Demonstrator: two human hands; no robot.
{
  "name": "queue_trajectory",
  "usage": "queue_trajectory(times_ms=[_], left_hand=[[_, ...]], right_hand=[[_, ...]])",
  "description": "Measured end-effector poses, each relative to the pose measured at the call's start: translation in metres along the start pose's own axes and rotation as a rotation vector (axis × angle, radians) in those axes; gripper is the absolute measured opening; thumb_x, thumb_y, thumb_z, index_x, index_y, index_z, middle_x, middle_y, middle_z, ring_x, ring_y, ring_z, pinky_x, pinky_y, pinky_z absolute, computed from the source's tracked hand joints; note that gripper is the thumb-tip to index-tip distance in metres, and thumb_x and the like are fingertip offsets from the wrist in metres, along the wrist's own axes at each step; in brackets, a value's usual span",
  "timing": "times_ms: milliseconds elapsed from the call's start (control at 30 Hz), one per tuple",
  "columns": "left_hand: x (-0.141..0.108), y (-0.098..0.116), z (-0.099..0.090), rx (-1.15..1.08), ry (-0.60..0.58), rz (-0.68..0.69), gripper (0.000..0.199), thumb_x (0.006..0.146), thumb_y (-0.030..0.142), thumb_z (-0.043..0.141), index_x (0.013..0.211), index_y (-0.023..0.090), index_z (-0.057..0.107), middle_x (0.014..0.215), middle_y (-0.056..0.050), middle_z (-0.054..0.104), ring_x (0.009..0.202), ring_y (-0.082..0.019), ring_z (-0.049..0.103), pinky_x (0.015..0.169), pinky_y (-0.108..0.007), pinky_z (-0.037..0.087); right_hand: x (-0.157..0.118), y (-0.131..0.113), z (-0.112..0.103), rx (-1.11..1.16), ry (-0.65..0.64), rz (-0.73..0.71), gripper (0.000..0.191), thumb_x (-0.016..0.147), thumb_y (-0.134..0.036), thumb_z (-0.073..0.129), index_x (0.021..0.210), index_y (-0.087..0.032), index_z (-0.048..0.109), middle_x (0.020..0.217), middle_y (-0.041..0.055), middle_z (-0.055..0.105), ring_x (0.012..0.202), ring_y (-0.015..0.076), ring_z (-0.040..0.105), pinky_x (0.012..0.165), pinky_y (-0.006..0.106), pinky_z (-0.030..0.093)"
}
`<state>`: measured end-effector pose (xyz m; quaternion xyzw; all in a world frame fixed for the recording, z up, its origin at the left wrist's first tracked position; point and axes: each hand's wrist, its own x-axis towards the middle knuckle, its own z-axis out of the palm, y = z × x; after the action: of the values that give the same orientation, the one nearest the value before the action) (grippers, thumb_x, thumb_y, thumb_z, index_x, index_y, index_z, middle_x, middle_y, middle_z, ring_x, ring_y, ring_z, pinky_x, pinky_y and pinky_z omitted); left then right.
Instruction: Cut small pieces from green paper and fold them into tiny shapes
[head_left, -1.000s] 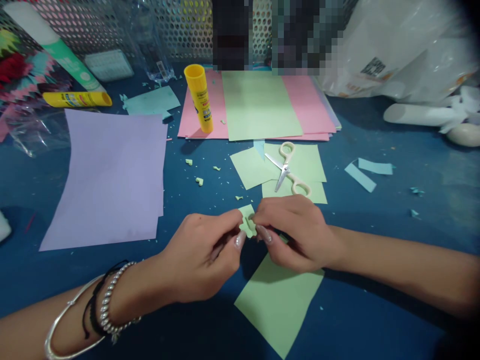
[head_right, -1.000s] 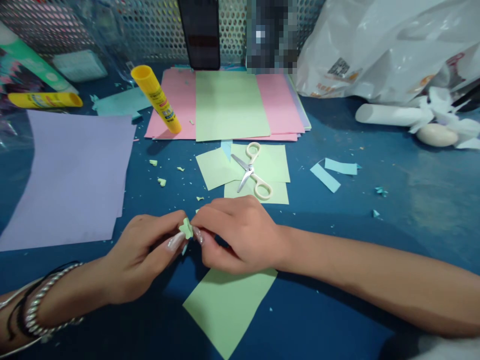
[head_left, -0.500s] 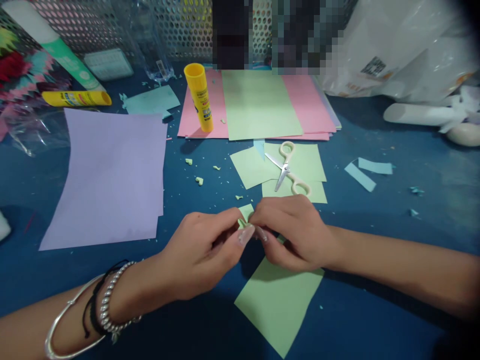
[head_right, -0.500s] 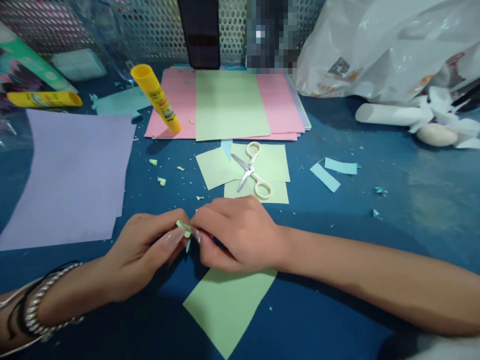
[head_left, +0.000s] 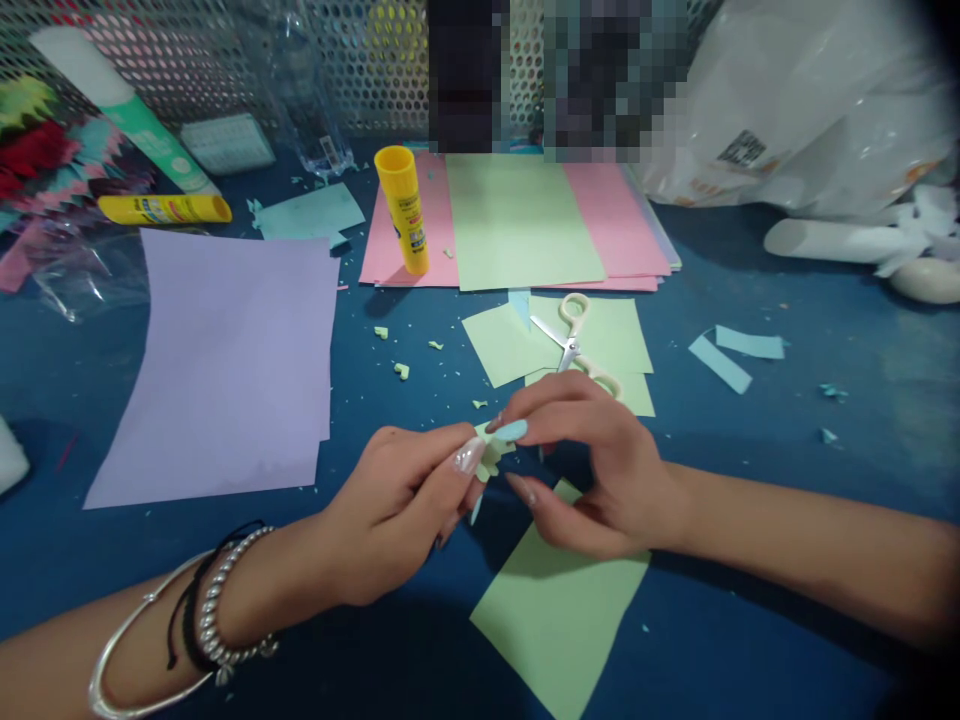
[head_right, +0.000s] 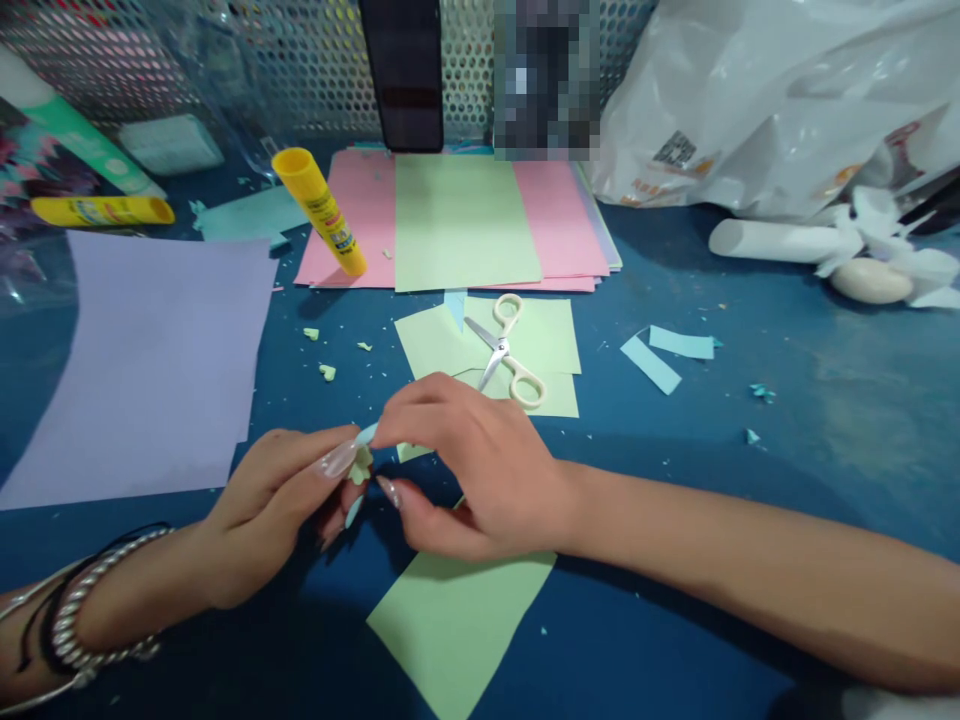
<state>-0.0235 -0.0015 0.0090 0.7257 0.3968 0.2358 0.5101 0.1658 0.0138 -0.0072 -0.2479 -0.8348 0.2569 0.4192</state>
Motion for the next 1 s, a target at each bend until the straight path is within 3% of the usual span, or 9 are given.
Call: queue_trajectory(times_ms=[67, 400, 500, 667, 833, 1000], left_hand=[[0.0002, -0.0006, -0.0009, -0.019, -0.022, -0.013, 0.037, 0.092, 0.026, 0.026, 0.060, 0.018, 0.044, 0.042, 0.005, 0.046, 0.037, -0.006, 0.044, 0.041, -0.016, 0.038], [0.0016, -0.0014, 0.0004, -0.032, -0.049, -0.015, 0.039, 0.093, 0.028, 0.022, 0.061, 0.018, 0.042, 0.045, 0.005, 0.044, 0.040, -0.007, 0.043, 0.043, -0.018, 0.037], [0.0018, -0.0011, -0.0011, 0.030, -0.087, 0.018, 0.035, 0.092, 0.027, 0.022, 0.068, 0.018, 0.045, 0.050, 0.004, 0.048, 0.044, -0.007, 0.047, 0.047, -0.018, 0.039], [0.0016, -0.0010, -0.0008, 0.120, -0.079, 0.016, 0.026, 0.088, 0.033, 0.040, 0.067, 0.019, 0.042, 0.046, 0.007, 0.049, 0.040, -0.007, 0.048, 0.042, -0.016, 0.034], [0.0013, 0.0001, -0.0014, 0.168, -0.144, 0.056, 0.027, 0.091, 0.025, 0.034, 0.069, 0.018, 0.046, 0.049, 0.007, 0.055, 0.046, -0.006, 0.054, 0.051, -0.014, 0.039], [-0.0006, -0.0028, -0.0005, 0.169, -0.156, 0.086, 0.024, 0.092, 0.022, 0.031, 0.082, 0.018, 0.052, 0.056, 0.006, 0.058, 0.052, -0.006, 0.056, 0.056, -0.015, 0.041]], right_hand=[[0.0009, 0.0008, -0.0001, -0.048, -0.042, -0.041, 0.026, 0.074, -0.017, 0.056, 0.099, -0.020, 0.047, 0.094, 0.0058, 0.055, 0.089, 0.0157, 0.056, 0.062, 0.025, 0.049], [0.0038, 0.0027, -0.0012, -0.055, -0.073, 0.010, 0.005, 0.082, -0.017, 0.055, 0.086, -0.017, 0.052, 0.088, 0.0053, 0.054, 0.081, 0.0132, 0.054, 0.068, 0.026, 0.049], [0.0038, 0.0022, -0.0020, -0.034, -0.059, 0.032, 0.004, 0.083, -0.019, 0.053, 0.086, -0.017, 0.052, 0.088, 0.0059, 0.055, 0.081, 0.0134, 0.053, 0.067, 0.026, 0.048], [0.0033, 0.0012, -0.0017, 0.013, -0.040, 0.056, 0.004, 0.083, -0.019, 0.053, 0.085, -0.016, 0.051, 0.086, 0.0053, 0.056, 0.082, 0.0128, 0.054, 0.070, 0.026, 0.047], [0.0029, 0.0022, -0.0002, 0.054, -0.043, 0.109, 0.012, 0.080, -0.019, 0.058, 0.087, -0.014, 0.050, 0.088, 0.0061, 0.056, 0.084, 0.0135, 0.054, 0.069, 0.026, 0.047], [0.0030, 0.0019, -0.0010, 0.111, -0.079, 0.129, 0.010, 0.085, -0.019, 0.043, 0.090, -0.013, 0.050, 0.087, 0.0075, 0.055, 0.082, 0.0145, 0.051, 0.069, 0.030, 0.047]])
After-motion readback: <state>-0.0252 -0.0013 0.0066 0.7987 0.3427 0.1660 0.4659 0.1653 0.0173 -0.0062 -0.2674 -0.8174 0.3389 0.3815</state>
